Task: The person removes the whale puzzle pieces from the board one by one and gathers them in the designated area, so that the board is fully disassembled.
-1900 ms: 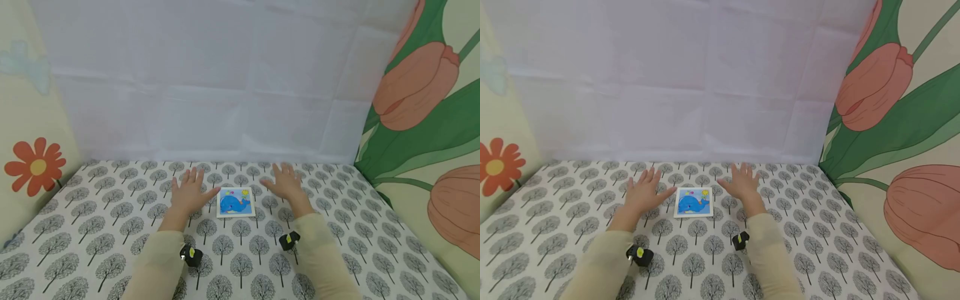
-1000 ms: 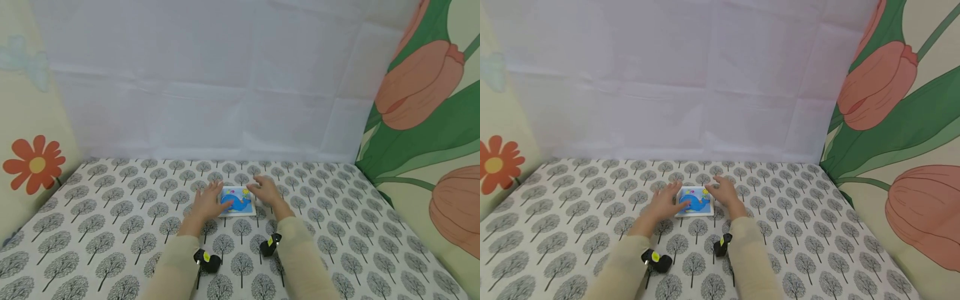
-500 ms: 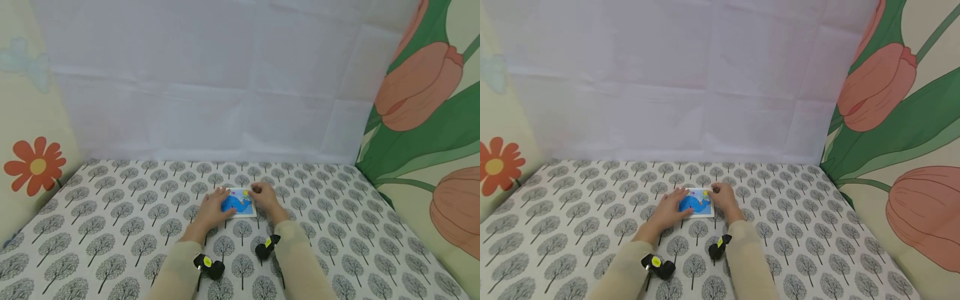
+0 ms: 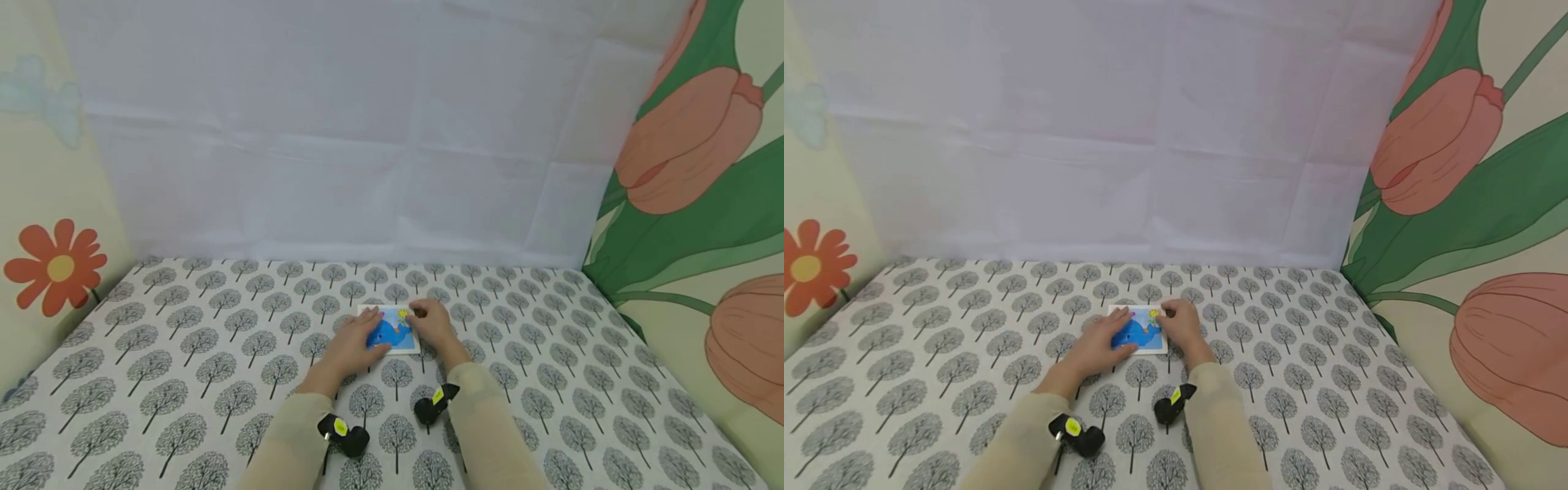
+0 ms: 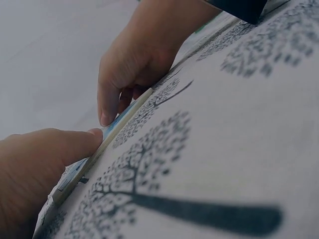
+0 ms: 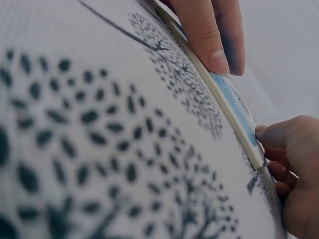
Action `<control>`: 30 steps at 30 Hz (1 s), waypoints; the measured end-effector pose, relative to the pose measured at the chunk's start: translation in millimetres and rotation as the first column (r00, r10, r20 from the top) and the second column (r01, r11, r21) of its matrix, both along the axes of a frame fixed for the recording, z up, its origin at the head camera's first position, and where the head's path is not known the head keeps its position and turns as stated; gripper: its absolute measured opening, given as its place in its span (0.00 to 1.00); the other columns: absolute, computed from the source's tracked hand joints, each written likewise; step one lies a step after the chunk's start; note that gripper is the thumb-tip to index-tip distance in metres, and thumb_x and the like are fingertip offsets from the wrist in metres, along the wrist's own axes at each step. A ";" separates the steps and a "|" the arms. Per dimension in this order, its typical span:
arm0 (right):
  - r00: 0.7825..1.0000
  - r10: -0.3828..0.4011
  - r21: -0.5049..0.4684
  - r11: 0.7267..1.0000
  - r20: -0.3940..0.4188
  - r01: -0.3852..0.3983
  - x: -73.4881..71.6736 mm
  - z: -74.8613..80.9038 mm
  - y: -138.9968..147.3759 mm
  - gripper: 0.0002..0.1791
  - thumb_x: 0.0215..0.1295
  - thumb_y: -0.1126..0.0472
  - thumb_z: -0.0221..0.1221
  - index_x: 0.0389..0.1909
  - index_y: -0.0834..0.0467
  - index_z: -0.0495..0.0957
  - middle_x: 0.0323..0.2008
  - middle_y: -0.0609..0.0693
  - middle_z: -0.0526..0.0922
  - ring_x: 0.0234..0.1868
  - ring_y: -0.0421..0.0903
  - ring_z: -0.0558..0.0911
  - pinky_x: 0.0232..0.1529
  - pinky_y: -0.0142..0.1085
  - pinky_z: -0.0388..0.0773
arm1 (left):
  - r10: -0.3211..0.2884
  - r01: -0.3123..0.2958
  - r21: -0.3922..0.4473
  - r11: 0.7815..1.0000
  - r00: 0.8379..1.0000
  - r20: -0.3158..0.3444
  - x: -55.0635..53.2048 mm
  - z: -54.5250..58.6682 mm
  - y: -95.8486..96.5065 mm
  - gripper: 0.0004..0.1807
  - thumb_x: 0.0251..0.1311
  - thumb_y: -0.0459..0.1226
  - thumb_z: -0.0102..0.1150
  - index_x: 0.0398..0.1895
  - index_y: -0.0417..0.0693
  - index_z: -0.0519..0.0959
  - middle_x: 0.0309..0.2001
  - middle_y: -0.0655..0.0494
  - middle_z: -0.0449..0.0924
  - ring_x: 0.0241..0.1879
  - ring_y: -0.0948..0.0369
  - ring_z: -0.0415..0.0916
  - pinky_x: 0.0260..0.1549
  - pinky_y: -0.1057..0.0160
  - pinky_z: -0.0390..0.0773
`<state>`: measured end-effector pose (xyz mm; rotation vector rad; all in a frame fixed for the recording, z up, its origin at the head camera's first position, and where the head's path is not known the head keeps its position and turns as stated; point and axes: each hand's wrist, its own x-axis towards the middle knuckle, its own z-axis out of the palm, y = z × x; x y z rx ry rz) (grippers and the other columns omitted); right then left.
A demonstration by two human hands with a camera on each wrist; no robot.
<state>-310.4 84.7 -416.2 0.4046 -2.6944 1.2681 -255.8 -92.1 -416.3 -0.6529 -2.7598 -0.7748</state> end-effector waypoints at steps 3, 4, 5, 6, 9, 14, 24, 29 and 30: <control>1.000 0.009 0.004 1.000 -0.023 -0.009 0.6 -0.6 0.2 0.14 0.54 0.65 0.58 0.42 0.65 0.76 0.39 0.57 0.76 0.39 0.51 0.74 0.40 0.42 0.71 | -0.021 0.021 0.021 1.000 1.000 0.015 0.9 0.0 1.2 0.33 0.53 0.44 0.55 0.59 0.35 0.61 0.61 0.43 0.57 0.61 0.50 0.49 0.56 0.50 0.50; 1.000 0.010 0.004 1.000 -0.028 -0.010 0.7 -0.9 0.2 0.13 0.54 0.65 0.58 0.41 0.65 0.76 0.39 0.56 0.76 0.39 0.51 0.74 0.40 0.42 0.71 | -0.029 0.028 0.029 0.999 0.999 0.021 1.2 -0.1 1.7 0.33 0.53 0.44 0.55 0.59 0.35 0.61 0.61 0.43 0.56 0.61 0.49 0.49 0.56 0.50 0.50; 0.999 0.009 0.006 1.000 -0.034 -0.009 0.6 -1.3 0.3 0.13 0.54 0.65 0.58 0.41 0.65 0.77 0.39 0.56 0.76 0.39 0.51 0.74 0.40 0.42 0.71 | -0.037 0.036 0.034 0.999 0.999 0.024 1.5 -0.3 2.3 0.32 0.53 0.43 0.55 0.59 0.34 0.61 0.60 0.43 0.57 0.61 0.49 0.49 0.56 0.50 0.50; 0.999 0.007 0.005 1.000 -0.036 -0.007 0.7 -1.6 0.4 0.13 0.54 0.65 0.58 0.40 0.65 0.77 0.39 0.56 0.76 0.39 0.50 0.74 0.40 0.42 0.71 | -0.045 0.044 0.034 0.998 0.999 0.026 1.7 -0.3 2.9 0.32 0.53 0.43 0.54 0.58 0.34 0.61 0.60 0.43 0.57 0.61 0.49 0.49 0.56 0.51 0.50; 0.999 0.009 0.004 1.000 -0.047 -0.009 0.9 -2.4 0.6 0.12 0.53 0.65 0.58 0.39 0.64 0.77 0.38 0.56 0.76 0.39 0.50 0.74 0.39 0.41 0.72 | -0.060 0.059 0.023 0.998 0.998 0.009 2.1 -0.8 4.6 0.31 0.53 0.42 0.54 0.57 0.32 0.63 0.59 0.41 0.58 0.60 0.48 0.51 0.56 0.51 0.52; 1.000 -0.014 -0.010 1.000 -0.026 0.014 2.3 -2.1 -0.1 0.11 0.53 0.65 0.59 0.38 0.64 0.77 0.38 0.55 0.76 0.38 0.50 0.74 0.39 0.41 0.71 | -0.079 0.079 -0.034 0.996 0.997 -0.025 1.3 -2.1 6.9 0.28 0.54 0.41 0.52 0.56 0.32 0.64 0.58 0.40 0.60 0.59 0.48 0.53 0.56 0.50 0.51; 1.000 -0.006 -0.005 1.000 -0.022 0.006 0.7 -1.5 -1.6 0.10 0.53 0.66 0.58 0.37 0.64 0.77 0.38 0.55 0.75 0.38 0.50 0.74 0.39 0.41 0.71 | -0.075 0.077 -0.104 0.992 0.997 0.020 0.4 -4.1 7.7 0.26 0.58 0.40 0.47 0.57 0.36 0.64 0.60 0.44 0.58 0.60 0.50 0.50 0.57 0.50 0.48; 1.000 -0.010 0.048 0.999 -0.011 0.010 0.2 1.8 -4.2 0.10 0.52 0.66 0.58 0.36 0.64 0.78 0.36 0.54 0.75 0.36 0.49 0.73 0.37 0.40 0.72 | -0.079 0.082 -0.122 0.989 0.996 0.029 -0.1 -3.7 7.1 0.25 0.59 0.41 0.46 0.58 0.37 0.64 0.61 0.46 0.57 0.61 0.51 0.49 0.57 0.51 0.47; 1.000 -0.010 0.061 0.998 -0.006 0.010 0.2 2.5 -4.7 0.09 0.52 0.66 0.58 0.36 0.64 0.78 0.36 0.54 0.74 0.36 0.48 0.73 0.36 0.40 0.72 | -0.080 0.083 -0.124 0.989 0.996 0.029 0.3 -3.0 7.1 0.25 0.59 0.41 0.46 0.58 0.37 0.64 0.61 0.45 0.57 0.61 0.51 0.49 0.57 0.50 0.47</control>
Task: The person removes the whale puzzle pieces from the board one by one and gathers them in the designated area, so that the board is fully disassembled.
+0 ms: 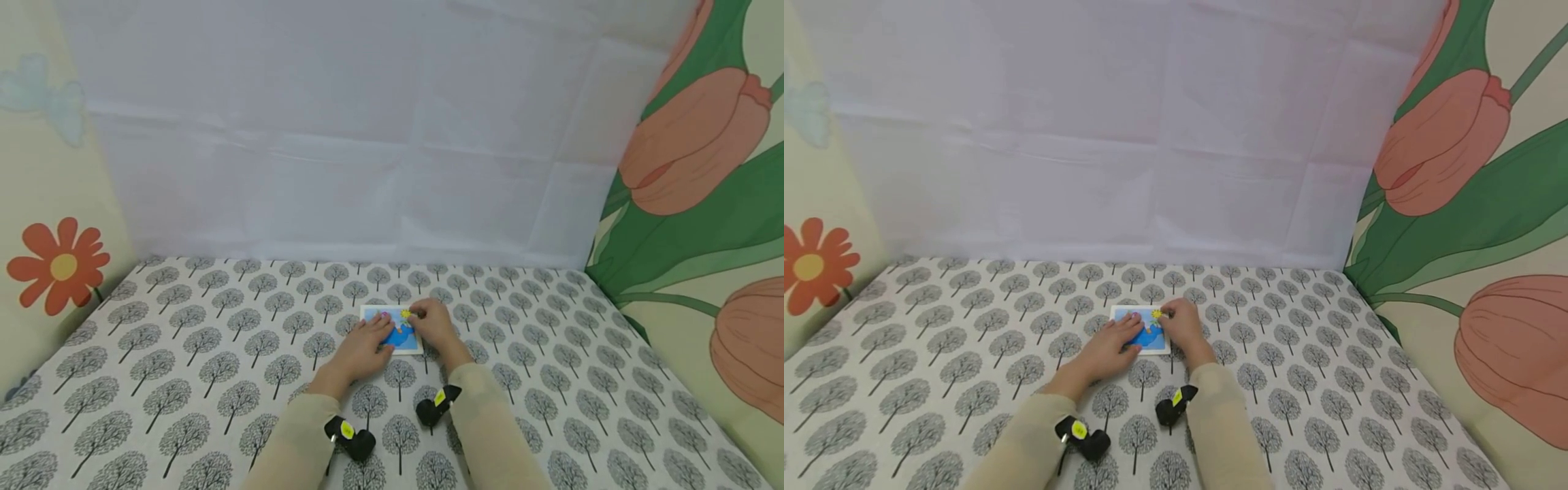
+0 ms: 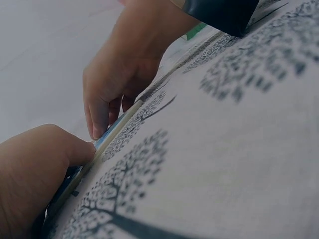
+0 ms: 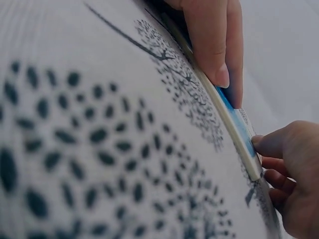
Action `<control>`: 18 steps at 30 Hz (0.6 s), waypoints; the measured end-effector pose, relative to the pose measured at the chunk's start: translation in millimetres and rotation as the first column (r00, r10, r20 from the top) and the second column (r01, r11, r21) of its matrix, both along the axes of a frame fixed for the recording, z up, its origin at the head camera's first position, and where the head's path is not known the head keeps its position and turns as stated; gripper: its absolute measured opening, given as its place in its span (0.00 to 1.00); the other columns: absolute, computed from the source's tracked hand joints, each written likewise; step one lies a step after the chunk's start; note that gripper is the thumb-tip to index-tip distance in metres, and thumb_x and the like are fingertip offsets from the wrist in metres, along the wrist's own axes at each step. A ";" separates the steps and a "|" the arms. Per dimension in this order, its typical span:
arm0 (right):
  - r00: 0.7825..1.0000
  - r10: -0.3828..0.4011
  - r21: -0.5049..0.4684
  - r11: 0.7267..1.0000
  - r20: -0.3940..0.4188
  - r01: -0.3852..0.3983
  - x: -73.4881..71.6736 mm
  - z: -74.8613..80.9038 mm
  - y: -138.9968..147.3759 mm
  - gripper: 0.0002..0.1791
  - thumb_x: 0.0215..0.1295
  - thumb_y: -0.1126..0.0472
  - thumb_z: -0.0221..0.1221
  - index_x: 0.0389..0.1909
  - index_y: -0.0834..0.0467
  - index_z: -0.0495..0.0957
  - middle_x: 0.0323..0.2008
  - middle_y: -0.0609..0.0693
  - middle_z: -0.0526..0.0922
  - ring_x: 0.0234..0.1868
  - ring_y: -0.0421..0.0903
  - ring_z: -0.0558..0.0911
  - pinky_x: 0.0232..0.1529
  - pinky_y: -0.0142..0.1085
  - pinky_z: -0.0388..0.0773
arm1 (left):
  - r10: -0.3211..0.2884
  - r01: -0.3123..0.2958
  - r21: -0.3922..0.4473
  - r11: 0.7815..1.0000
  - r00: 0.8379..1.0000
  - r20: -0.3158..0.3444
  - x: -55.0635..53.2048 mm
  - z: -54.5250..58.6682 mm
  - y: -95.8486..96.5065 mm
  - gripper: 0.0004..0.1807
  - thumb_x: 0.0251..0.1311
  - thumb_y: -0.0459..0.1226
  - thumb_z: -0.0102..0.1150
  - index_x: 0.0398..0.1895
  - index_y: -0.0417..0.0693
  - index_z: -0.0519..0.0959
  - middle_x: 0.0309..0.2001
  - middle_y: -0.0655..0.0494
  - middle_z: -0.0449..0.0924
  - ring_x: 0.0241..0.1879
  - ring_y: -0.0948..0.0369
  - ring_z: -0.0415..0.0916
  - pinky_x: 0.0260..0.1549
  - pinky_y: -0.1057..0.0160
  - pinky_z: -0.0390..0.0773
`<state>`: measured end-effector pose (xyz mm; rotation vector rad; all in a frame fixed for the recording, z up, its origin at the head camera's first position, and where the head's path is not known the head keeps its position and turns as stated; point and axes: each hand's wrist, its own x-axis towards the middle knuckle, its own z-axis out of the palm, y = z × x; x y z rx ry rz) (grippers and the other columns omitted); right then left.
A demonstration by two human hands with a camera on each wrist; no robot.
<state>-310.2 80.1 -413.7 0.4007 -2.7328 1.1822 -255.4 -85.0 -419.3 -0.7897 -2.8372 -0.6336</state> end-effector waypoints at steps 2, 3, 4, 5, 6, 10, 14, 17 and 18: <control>1.000 0.002 0.021 1.000 0.012 -0.002 0.4 1.6 -1.0 0.09 0.53 0.66 0.58 0.36 0.64 0.78 0.36 0.54 0.74 0.36 0.48 0.72 0.35 0.39 0.72 | -0.003 0.003 -0.006 1.000 1.000 -0.007 0.7 0.9 0.0 0.25 0.59 0.40 0.46 0.58 0.37 0.64 0.60 0.45 0.57 0.61 0.50 0.49 0.57 0.50 0.48; 1.000 0.005 0.031 1.000 0.014 -0.006 0.6 2.4 -1.4 0.09 0.53 0.66 0.58 0.36 0.65 0.78 0.36 0.54 0.74 0.36 0.49 0.72 0.35 0.39 0.72 | -0.003 0.003 -0.011 1.000 1.000 -0.009 1.2 1.4 0.0 0.25 0.59 0.40 0.45 0.58 0.37 0.64 0.60 0.45 0.57 0.61 0.50 0.49 0.57 0.50 0.48; 1.000 0.013 0.044 0.999 0.011 -0.013 0.6 2.7 -1.7 0.09 0.53 0.66 0.58 0.36 0.65 0.78 0.36 0.55 0.74 0.36 0.49 0.72 0.34 0.39 0.72 | -0.004 0.004 -0.011 1.000 1.000 -0.013 1.5 1.8 0.0 0.25 0.59 0.40 0.45 0.57 0.36 0.64 0.60 0.44 0.57 0.60 0.50 0.50 0.57 0.50 0.48; 1.000 0.014 0.053 0.998 0.015 -0.015 0.9 3.5 -2.1 0.09 0.53 0.67 0.58 0.36 0.65 0.78 0.36 0.55 0.74 0.36 0.49 0.72 0.34 0.39 0.72 | -0.004 0.004 -0.014 1.000 1.000 -0.014 1.6 2.0 0.1 0.25 0.59 0.40 0.45 0.57 0.36 0.64 0.60 0.44 0.58 0.60 0.49 0.50 0.57 0.50 0.48; 1.000 0.017 0.064 0.998 0.014 -0.018 1.0 4.3 -2.5 0.09 0.53 0.67 0.58 0.36 0.65 0.78 0.37 0.55 0.74 0.36 0.49 0.72 0.34 0.39 0.72 | -0.006 0.006 -0.013 1.000 1.000 -0.015 1.4 2.0 0.0 0.25 0.59 0.40 0.45 0.57 0.36 0.64 0.60 0.43 0.58 0.60 0.49 0.50 0.57 0.50 0.48; 1.000 0.030 0.105 0.994 0.006 -0.031 0.7 7.2 -3.5 0.10 0.53 0.67 0.58 0.37 0.66 0.78 0.36 0.55 0.74 0.36 0.49 0.72 0.33 0.38 0.72 | -0.025 0.025 0.033 0.999 1.000 -0.013 0.8 0.4 -1.0 0.25 0.58 0.39 0.45 0.56 0.33 0.64 0.59 0.41 0.58 0.60 0.48 0.50 0.56 0.49 0.47; 1.000 0.022 0.105 0.994 0.010 -0.023 0.7 8.7 -3.5 0.11 0.52 0.66 0.58 0.37 0.66 0.77 0.34 0.55 0.74 0.36 0.49 0.72 0.34 0.39 0.71 | -0.055 0.058 0.072 0.996 0.997 -0.051 -5.0 -10.9 -3.4 0.26 0.60 0.42 0.42 0.58 0.35 0.63 0.61 0.43 0.56 0.61 0.50 0.47 0.58 0.50 0.44; 1.000 0.014 0.081 0.997 0.011 -0.015 0.0 7.2 -2.8 0.11 0.52 0.66 0.58 0.37 0.66 0.76 0.33 0.54 0.73 0.35 0.48 0.72 0.34 0.39 0.71 | -0.054 0.059 0.075 0.995 0.997 -0.061 -4.9 -11.6 -3.2 0.26 0.60 0.43 0.41 0.58 0.36 0.63 0.61 0.43 0.56 0.61 0.50 0.47 0.58 0.51 0.44; 1.000 0.012 0.069 0.998 0.013 -0.013 -0.3 6.6 -2.7 0.11 0.52 0.67 0.58 0.37 0.66 0.76 0.33 0.54 0.73 0.34 0.48 0.72 0.34 0.39 0.71 | -0.049 0.053 0.066 0.996 0.997 -0.062 -4.7 -11.3 -2.8 0.26 0.60 0.42 0.41 0.58 0.36 0.63 0.61 0.43 0.56 0.61 0.50 0.47 0.58 0.50 0.45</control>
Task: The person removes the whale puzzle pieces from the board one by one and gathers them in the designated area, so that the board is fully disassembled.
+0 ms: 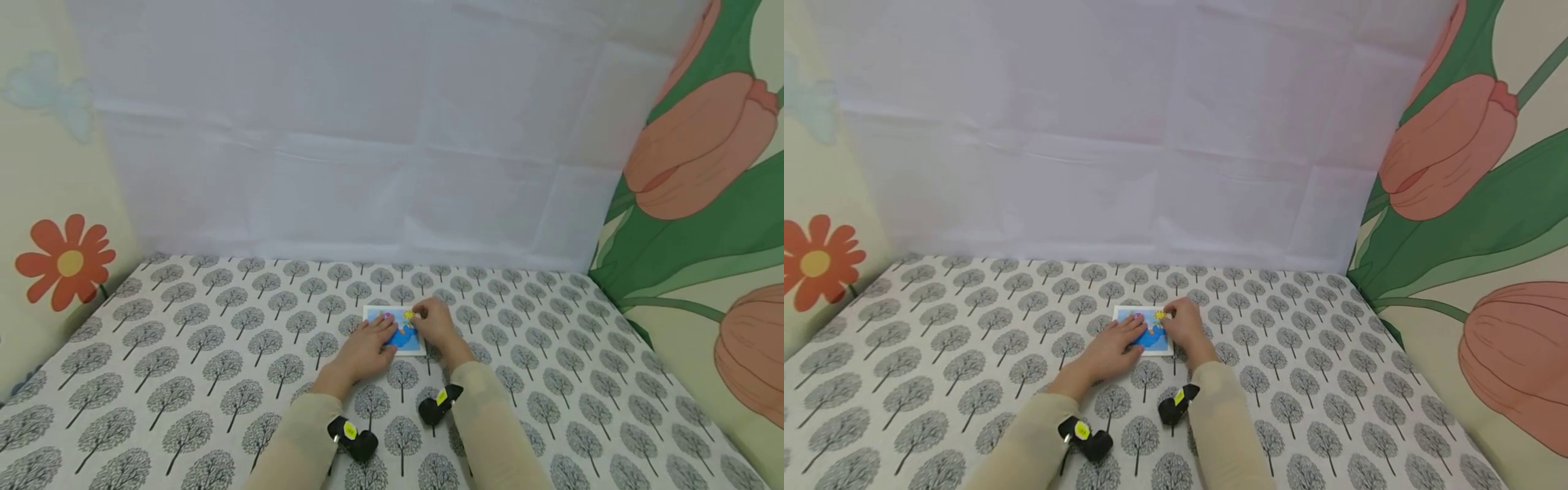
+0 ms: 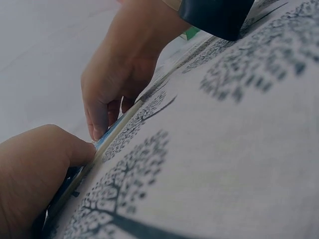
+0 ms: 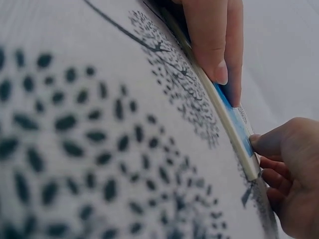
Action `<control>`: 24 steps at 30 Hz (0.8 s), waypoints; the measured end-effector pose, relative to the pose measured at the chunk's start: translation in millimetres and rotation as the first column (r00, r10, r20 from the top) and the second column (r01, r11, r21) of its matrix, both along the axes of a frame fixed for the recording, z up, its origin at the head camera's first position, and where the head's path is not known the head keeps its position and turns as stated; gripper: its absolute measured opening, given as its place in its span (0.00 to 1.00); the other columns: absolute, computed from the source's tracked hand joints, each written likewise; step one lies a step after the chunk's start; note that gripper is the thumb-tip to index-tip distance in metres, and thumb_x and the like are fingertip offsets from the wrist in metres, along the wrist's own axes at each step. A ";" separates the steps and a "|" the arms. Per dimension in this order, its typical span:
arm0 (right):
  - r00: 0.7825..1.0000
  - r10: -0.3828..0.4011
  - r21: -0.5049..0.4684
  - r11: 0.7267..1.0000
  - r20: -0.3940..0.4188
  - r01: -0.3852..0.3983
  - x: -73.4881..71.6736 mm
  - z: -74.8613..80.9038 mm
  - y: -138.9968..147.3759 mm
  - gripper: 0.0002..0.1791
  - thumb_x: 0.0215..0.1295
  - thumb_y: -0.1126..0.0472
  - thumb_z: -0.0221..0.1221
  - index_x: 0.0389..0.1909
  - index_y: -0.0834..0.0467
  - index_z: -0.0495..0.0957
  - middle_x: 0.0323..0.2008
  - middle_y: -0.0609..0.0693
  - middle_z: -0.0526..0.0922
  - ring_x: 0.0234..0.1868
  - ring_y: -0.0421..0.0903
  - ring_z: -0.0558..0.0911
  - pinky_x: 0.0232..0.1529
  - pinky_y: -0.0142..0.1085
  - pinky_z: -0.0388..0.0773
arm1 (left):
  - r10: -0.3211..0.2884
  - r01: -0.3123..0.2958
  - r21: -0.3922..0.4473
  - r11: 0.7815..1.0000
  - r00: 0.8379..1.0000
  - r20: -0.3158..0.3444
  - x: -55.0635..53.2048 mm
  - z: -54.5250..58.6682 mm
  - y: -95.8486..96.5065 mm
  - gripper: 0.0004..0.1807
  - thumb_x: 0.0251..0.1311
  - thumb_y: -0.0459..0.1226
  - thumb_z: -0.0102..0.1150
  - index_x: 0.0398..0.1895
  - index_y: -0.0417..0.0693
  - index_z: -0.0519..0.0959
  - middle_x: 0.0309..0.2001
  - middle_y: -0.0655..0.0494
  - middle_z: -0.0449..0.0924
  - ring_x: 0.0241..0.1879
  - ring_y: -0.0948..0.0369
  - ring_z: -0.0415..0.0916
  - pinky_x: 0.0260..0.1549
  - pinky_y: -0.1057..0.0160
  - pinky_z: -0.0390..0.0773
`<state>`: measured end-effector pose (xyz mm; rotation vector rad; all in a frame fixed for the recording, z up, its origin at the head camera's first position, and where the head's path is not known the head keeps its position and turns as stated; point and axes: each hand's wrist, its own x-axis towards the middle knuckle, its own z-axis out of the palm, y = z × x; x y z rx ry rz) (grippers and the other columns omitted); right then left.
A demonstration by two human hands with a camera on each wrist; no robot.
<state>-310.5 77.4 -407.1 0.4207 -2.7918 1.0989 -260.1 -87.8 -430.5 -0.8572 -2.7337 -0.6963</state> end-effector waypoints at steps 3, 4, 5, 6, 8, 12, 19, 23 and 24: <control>1.000 -0.009 -0.028 1.000 0.011 0.010 -1.0 -2.2 0.7 0.11 0.52 0.67 0.58 0.38 0.66 0.76 0.33 0.53 0.72 0.34 0.47 0.71 0.34 0.39 0.70 | 0.030 -0.029 -0.022 0.999 0.999 0.032 5.5 10.2 3.1 0.24 0.58 0.39 0.44 0.56 0.33 0.64 0.59 0.42 0.58 0.60 0.48 0.50 0.56 0.49 0.47; 1.000 -0.014 -0.038 0.999 0.020 0.014 -1.2 -2.6 0.7 0.11 0.52 0.67 0.58 0.38 0.66 0.76 0.33 0.53 0.72 0.34 0.47 0.71 0.34 0.39 0.70 | 0.038 -0.037 -0.035 0.999 0.999 0.031 5.6 11.1 3.7 0.24 0.58 0.39 0.45 0.56 0.33 0.65 0.59 0.42 0.58 0.60 0.48 0.50 0.56 0.49 0.47; 0.999 -0.018 -0.044 0.999 0.027 0.019 -1.6 -3.0 0.6 0.11 0.52 0.67 0.58 0.38 0.66 0.75 0.33 0.53 0.72 0.34 0.47 0.70 0.35 0.39 0.70 | 0.047 -0.046 -0.051 0.998 0.998 0.032 5.6 11.6 4.2 0.24 0.58 0.39 0.45 0.56 0.33 0.65 0.59 0.42 0.58 0.60 0.48 0.50 0.56 0.49 0.48; 0.999 -0.021 -0.053 0.998 0.035 0.023 -1.7 -3.2 0.5 0.11 0.52 0.67 0.58 0.38 0.66 0.75 0.33 0.54 0.72 0.35 0.48 0.70 0.35 0.39 0.70 | 0.056 -0.053 -0.070 0.996 0.998 0.035 5.9 12.6 4.6 0.24 0.58 0.39 0.45 0.56 0.34 0.65 0.60 0.43 0.58 0.60 0.49 0.50 0.56 0.49 0.48; 0.998 -0.034 -0.067 0.997 0.054 0.037 -2.5 -4.1 0.3 0.11 0.52 0.66 0.58 0.37 0.65 0.75 0.34 0.53 0.71 0.35 0.47 0.70 0.36 0.39 0.70 | 0.064 -0.061 -0.086 0.994 0.997 0.032 6.0 13.1 4.8 0.24 0.58 0.40 0.45 0.56 0.35 0.65 0.60 0.44 0.59 0.60 0.50 0.50 0.56 0.50 0.49; 0.996 -0.049 -0.092 0.994 0.070 0.055 -4.1 -6.3 -0.1 0.11 0.52 0.66 0.58 0.37 0.64 0.75 0.35 0.53 0.71 0.36 0.47 0.70 0.37 0.40 0.69 | 0.063 -0.060 -0.086 0.994 0.998 0.031 5.7 13.2 4.5 0.25 0.57 0.40 0.45 0.56 0.36 0.65 0.59 0.44 0.59 0.60 0.50 0.51 0.56 0.50 0.49; 0.996 -0.049 -0.124 0.991 0.080 0.059 -2.5 -6.8 -0.3 0.11 0.52 0.67 0.57 0.38 0.64 0.75 0.38 0.55 0.71 0.38 0.49 0.70 0.39 0.42 0.69 | 0.064 -0.060 -0.085 0.995 0.997 0.044 6.2 14.1 5.0 0.25 0.58 0.40 0.45 0.56 0.35 0.65 0.60 0.44 0.59 0.60 0.50 0.50 0.56 0.49 0.49; 0.993 -0.056 -0.151 0.986 0.101 0.070 -1.1 -5.8 -0.2 0.11 0.52 0.67 0.57 0.38 0.63 0.75 0.38 0.54 0.71 0.39 0.49 0.71 0.40 0.42 0.69 | 0.071 -0.066 -0.086 0.994 0.996 0.058 6.9 15.1 5.6 0.25 0.58 0.40 0.45 0.57 0.35 0.65 0.60 0.44 0.58 0.61 0.50 0.50 0.56 0.50 0.49; 0.993 -0.054 -0.161 0.985 0.103 0.070 -0.7 -5.6 0.0 0.11 0.52 0.67 0.57 0.38 0.63 0.75 0.38 0.54 0.71 0.39 0.49 0.71 0.40 0.42 0.70 | 0.072 -0.067 -0.086 0.994 0.996 0.060 7.1 15.3 5.8 0.25 0.58 0.40 0.45 0.57 0.35 0.65 0.60 0.44 0.58 0.61 0.50 0.50 0.57 0.50 0.49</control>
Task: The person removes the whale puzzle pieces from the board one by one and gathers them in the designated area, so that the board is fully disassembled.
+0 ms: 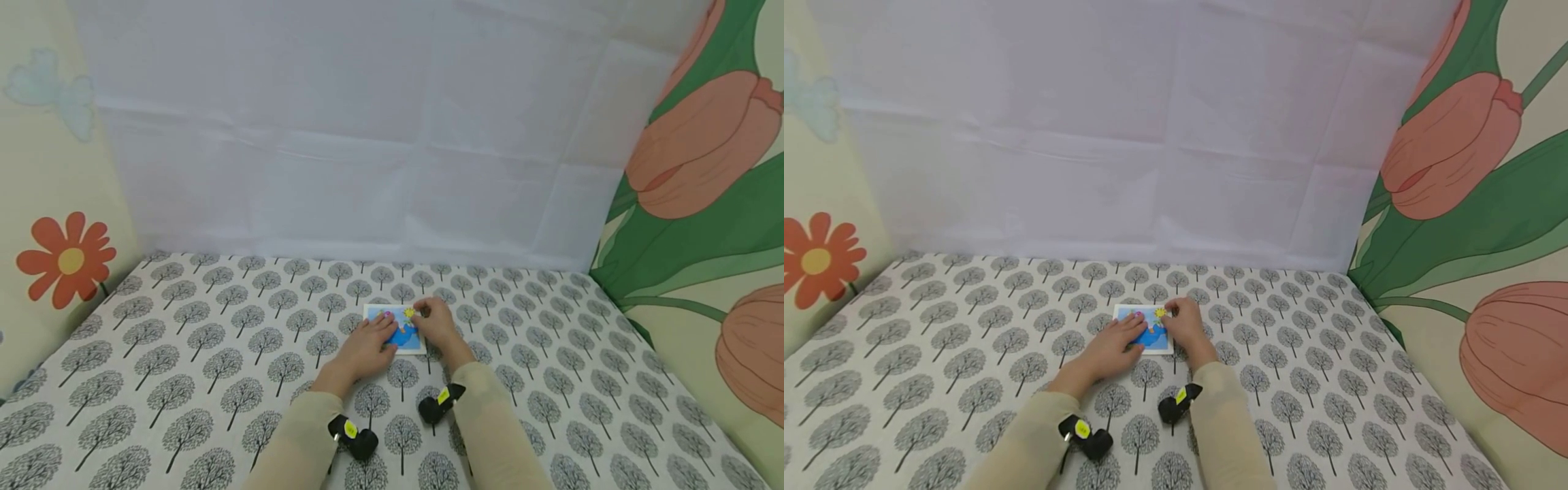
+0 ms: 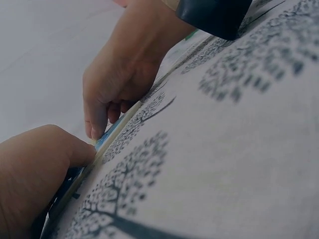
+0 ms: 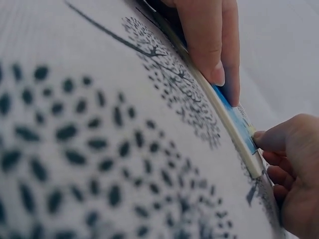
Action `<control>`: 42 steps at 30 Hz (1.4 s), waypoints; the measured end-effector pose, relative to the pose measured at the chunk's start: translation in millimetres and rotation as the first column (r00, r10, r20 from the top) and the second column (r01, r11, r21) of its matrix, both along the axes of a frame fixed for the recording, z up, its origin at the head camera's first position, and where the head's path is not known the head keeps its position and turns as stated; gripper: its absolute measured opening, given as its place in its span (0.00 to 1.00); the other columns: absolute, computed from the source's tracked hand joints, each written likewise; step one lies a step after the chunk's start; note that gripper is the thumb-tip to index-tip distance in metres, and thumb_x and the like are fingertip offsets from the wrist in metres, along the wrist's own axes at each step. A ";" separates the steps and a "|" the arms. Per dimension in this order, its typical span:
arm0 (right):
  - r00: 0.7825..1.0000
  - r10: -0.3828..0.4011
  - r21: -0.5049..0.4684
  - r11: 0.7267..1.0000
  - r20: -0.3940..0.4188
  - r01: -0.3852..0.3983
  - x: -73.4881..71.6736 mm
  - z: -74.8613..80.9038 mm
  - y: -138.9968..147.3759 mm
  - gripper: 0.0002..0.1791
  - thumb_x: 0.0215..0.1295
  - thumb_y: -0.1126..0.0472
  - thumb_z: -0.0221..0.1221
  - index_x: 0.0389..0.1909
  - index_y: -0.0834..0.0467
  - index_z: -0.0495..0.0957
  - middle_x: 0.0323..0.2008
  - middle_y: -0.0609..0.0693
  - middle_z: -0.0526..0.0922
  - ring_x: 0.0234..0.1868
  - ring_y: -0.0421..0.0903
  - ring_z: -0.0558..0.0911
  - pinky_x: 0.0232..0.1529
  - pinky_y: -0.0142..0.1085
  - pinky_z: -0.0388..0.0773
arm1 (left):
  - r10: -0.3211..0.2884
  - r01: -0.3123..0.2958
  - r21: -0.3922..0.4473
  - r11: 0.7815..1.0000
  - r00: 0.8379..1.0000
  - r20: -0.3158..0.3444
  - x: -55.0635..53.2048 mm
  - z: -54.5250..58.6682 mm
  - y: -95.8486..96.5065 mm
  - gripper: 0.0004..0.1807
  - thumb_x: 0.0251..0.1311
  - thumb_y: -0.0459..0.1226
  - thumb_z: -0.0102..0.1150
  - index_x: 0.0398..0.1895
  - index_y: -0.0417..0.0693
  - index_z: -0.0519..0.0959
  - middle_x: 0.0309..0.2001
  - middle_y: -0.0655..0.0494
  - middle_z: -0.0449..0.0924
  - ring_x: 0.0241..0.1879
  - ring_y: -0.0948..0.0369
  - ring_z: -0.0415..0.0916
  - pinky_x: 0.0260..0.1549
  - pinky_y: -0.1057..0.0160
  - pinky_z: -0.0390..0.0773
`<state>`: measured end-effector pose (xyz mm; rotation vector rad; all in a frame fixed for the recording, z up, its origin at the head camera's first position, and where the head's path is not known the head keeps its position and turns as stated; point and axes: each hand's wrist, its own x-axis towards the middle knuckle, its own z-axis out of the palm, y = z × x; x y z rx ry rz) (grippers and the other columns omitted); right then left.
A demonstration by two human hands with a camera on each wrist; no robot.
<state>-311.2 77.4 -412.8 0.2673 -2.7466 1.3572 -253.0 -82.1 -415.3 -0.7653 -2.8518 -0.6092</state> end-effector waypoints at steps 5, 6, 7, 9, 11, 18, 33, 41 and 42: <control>1.000 0.003 -0.057 0.998 -0.003 -0.003 0.2 0.5 0.0 0.10 0.53 0.67 0.56 0.37 0.63 0.75 0.35 0.53 0.74 0.38 0.49 0.73 0.39 0.41 0.71 | 0.005 -0.005 0.004 1.000 1.000 0.009 1.0 0.8 -0.2 0.25 0.58 0.41 0.45 0.57 0.37 0.64 0.60 0.45 0.57 0.61 0.51 0.49 0.57 0.51 0.48; 1.000 0.004 -0.069 0.998 -0.004 -0.005 0.1 0.6 0.1 0.09 0.53 0.68 0.56 0.37 0.63 0.75 0.35 0.53 0.74 0.38 0.49 0.73 0.39 0.41 0.71 | 0.006 -0.006 0.008 1.000 1.000 0.010 1.0 0.7 -0.2 0.25 0.58 0.41 0.45 0.57 0.37 0.64 0.60 0.45 0.57 0.61 0.51 0.49 0.57 0.51 0.48; 1.000 -0.002 -0.085 0.996 0.004 0.002 -0.4 0.6 0.0 0.09 0.53 0.67 0.56 0.37 0.63 0.74 0.34 0.52 0.75 0.38 0.49 0.73 0.39 0.40 0.71 | 0.007 -0.007 0.010 1.000 1.000 0.012 0.9 0.3 -0.2 0.25 0.58 0.41 0.45 0.57 0.37 0.64 0.60 0.46 0.57 0.61 0.51 0.49 0.57 0.51 0.48; 1.000 -0.014 -0.122 0.992 0.014 0.015 -1.8 0.8 -0.1 0.09 0.53 0.68 0.56 0.38 0.63 0.74 0.33 0.52 0.75 0.38 0.48 0.74 0.40 0.40 0.71 | 0.010 -0.010 0.010 1.000 1.000 0.010 0.5 -0.6 -0.3 0.25 0.58 0.41 0.45 0.57 0.38 0.64 0.61 0.46 0.57 0.61 0.51 0.49 0.57 0.51 0.47; 0.999 -0.032 -0.153 0.988 0.032 0.036 -4.0 0.6 -0.5 0.10 0.54 0.67 0.55 0.38 0.63 0.75 0.33 0.52 0.75 0.37 0.48 0.74 0.39 0.38 0.72 | 0.012 -0.012 0.012 1.000 1.000 0.011 0.3 -1.2 -0.4 0.25 0.58 0.41 0.45 0.58 0.38 0.64 0.61 0.46 0.57 0.61 0.52 0.49 0.57 0.52 0.47; 0.984 -0.095 -0.200 0.972 0.151 0.125 -9.1 0.6 -2.8 0.07 0.56 0.63 0.55 0.35 0.61 0.77 0.32 0.52 0.74 0.33 0.46 0.73 0.31 0.35 0.73 | 0.012 -0.012 0.019 1.000 1.000 0.013 1.3 -0.9 -0.6 0.25 0.58 0.41 0.45 0.58 0.38 0.64 0.61 0.47 0.57 0.61 0.52 0.49 0.57 0.52 0.47; 0.942 -0.098 -0.410 0.882 0.320 0.231 -13.3 9.2 -8.6 0.07 0.57 0.67 0.53 0.34 0.66 0.76 0.35 0.57 0.75 0.35 0.49 0.77 0.30 0.38 0.76 | -0.002 0.002 0.018 1.000 1.000 0.013 1.1 -0.8 -0.2 0.24 0.59 0.40 0.43 0.59 0.43 0.64 0.61 0.46 0.55 0.61 0.50 0.48 0.57 0.50 0.46; 0.938 -0.174 -0.392 0.874 0.301 0.288 -13.8 11.4 -6.6 0.07 0.56 0.65 0.54 0.31 0.64 0.78 0.35 0.55 0.76 0.36 0.48 0.76 0.33 0.37 0.76 | 0.000 0.000 0.003 1.000 1.000 0.008 2.0 -0.5 0.5 0.22 0.60 0.40 0.43 0.59 0.46 0.65 0.62 0.45 0.55 0.61 0.50 0.47 0.57 0.49 0.46; 0.940 -0.188 -0.373 0.881 0.286 0.290 -13.9 11.6 -6.2 0.07 0.56 0.64 0.55 0.31 0.64 0.79 0.35 0.55 0.76 0.37 0.48 0.76 0.34 0.37 0.75 | 0.002 -0.002 0.000 1.000 1.000 0.010 2.2 -0.2 0.5 0.22 0.60 0.40 0.43 0.59 0.46 0.65 0.62 0.45 0.54 0.61 0.50 0.47 0.57 0.50 0.46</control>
